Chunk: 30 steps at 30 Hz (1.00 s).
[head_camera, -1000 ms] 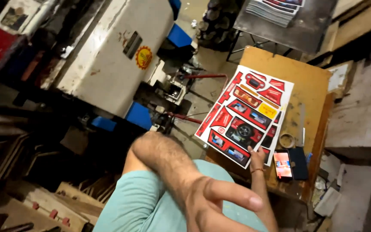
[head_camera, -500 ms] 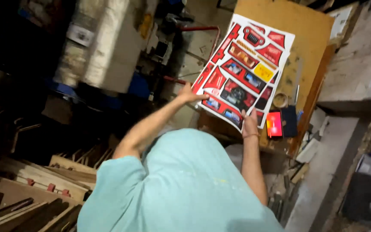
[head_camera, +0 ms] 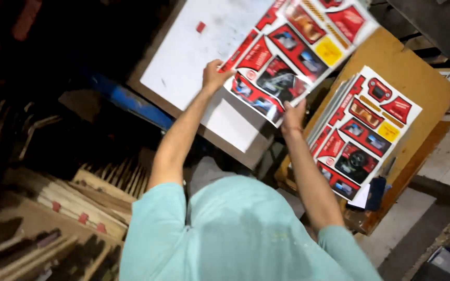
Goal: Handling, inspecting, and organizing printed template sheets in a manufacturing or workshop setting.
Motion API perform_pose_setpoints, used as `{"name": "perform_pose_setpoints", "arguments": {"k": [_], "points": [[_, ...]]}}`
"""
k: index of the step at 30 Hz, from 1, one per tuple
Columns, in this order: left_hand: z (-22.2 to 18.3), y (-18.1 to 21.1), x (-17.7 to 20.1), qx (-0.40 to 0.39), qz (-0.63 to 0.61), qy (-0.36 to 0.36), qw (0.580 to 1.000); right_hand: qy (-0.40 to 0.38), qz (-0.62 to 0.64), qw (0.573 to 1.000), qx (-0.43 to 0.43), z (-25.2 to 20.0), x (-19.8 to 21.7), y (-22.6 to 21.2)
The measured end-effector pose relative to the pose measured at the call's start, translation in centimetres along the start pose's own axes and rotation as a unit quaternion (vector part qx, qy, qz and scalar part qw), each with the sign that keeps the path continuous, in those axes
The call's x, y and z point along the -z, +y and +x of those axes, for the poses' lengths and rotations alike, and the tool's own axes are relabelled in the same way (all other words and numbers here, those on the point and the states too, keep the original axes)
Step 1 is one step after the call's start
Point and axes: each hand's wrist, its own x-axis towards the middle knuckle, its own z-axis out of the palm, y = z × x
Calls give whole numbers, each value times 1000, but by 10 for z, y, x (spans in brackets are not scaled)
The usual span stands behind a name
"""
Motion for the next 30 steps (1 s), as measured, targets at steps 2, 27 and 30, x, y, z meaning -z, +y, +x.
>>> {"name": "perform_pose_setpoints", "arguments": {"k": [2, 27, 30], "points": [[33, -13, 23, 95, 42, 47, 993, 60, -297, 936, 179, 52, -42, 46], [-138, 128, 69, -139, -312, -32, 939, 181, -668, 710, 130, -135, 236, -18], [-170, 46, -71, -62, -113, -102, 986, 185, -679, 706, 73, -159, 220, 14]]}}
